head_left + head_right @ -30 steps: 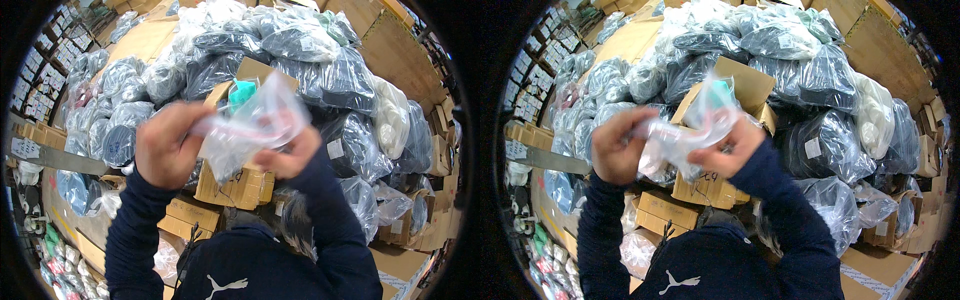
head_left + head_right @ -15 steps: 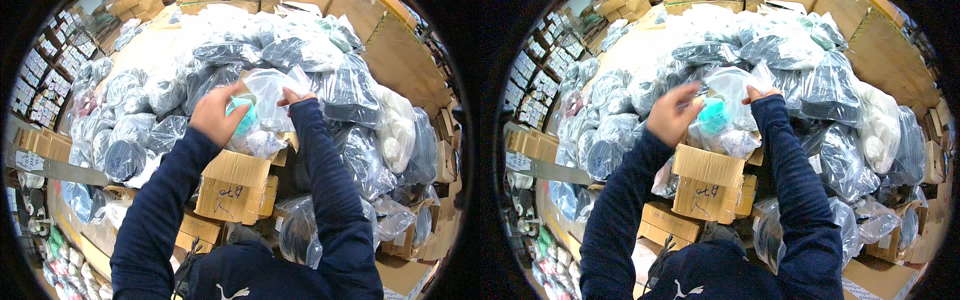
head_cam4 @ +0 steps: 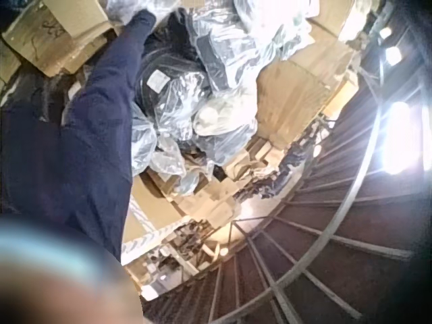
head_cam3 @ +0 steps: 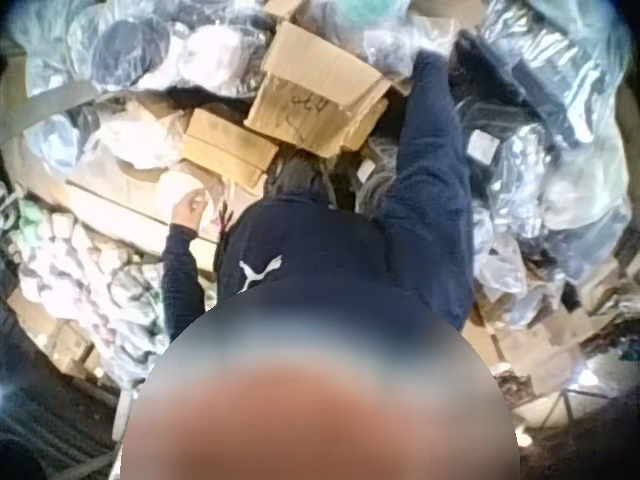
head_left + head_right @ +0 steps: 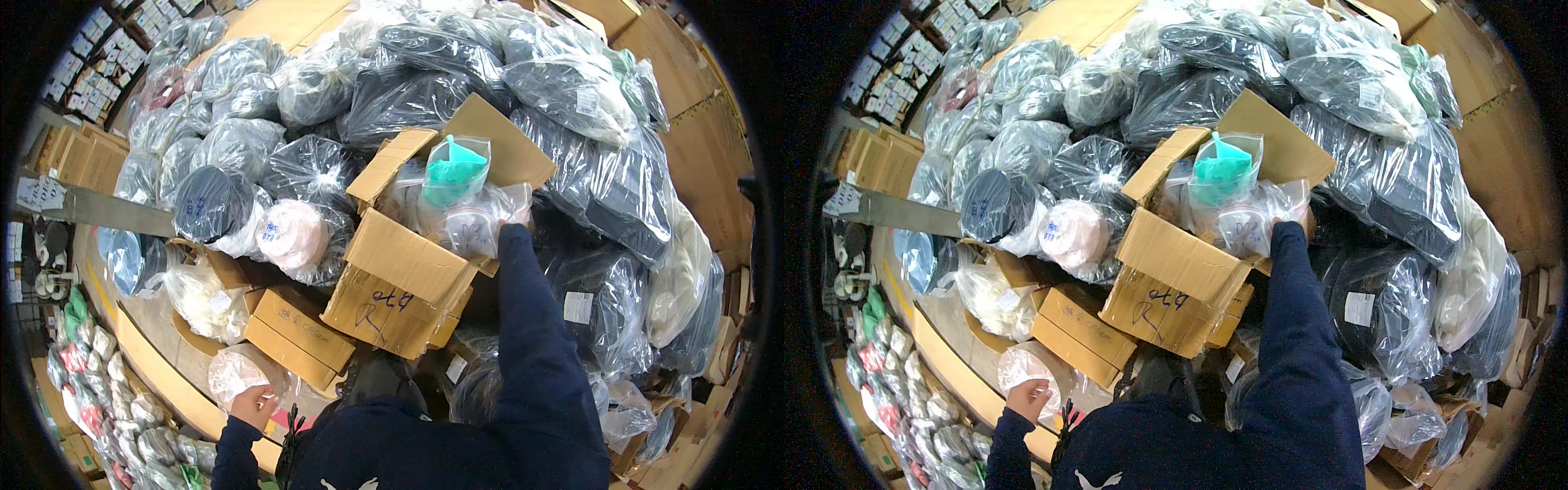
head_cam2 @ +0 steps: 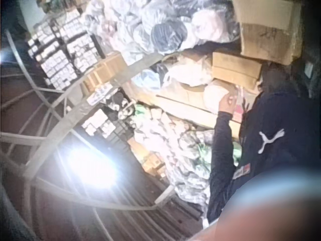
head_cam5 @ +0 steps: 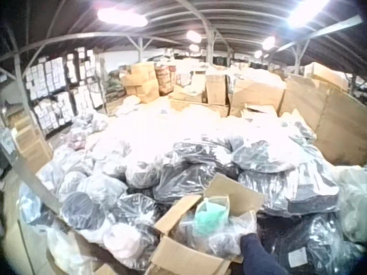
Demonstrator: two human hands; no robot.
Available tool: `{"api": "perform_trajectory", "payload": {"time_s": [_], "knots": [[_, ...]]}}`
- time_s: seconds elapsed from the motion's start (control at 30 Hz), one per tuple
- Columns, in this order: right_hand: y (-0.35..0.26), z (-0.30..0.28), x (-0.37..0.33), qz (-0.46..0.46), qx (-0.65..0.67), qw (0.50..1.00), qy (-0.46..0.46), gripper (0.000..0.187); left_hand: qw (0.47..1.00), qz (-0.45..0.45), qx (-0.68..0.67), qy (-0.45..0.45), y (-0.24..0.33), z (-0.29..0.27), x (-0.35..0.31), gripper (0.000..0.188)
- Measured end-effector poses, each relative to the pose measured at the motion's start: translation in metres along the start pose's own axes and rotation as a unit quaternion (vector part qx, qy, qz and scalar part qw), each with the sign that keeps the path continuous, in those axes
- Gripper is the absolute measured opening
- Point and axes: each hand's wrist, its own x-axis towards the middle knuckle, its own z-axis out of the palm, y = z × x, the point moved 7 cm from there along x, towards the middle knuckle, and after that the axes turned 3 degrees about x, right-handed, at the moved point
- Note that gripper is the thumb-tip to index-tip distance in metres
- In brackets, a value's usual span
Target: The person handles small items in a warehouse, hands a small object to a woman, then walks outside to operate a forklift. They drive the forklift carrying stacked boxes through the yard and maneuver it near parked vehicles.
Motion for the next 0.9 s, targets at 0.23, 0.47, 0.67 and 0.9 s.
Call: {"api": "perform_trajectory", "payload": {"time_s": [0.23,0.47,0.67,0.9], "knots": [[0.014,-0.023,-0.067,0.223,0.382,0.895,-0.058,0.032,0.998,-0.036,-0.047,0.014,-0.041,0.026,-0.032,0.036],[-0.025,-0.166,-0.001,0.071,0.27,0.93,0.239,0.048,0.994,-0.083,-0.075,0.02,-0.088,0.028,-0.067,0.037],[-0.072,-0.161,0.021,0.025,-0.008,0.969,-0.246,0.051,0.993,-0.091,-0.077,-0.001,-0.084,0.028,-0.058,0.034],[-0.156,-0.098,-0.097,-0.188,-0.011,0.929,-0.318,0.03,0.989,0.07,-0.129,0.003,0.062,0.037,0.055,0.027]]}}
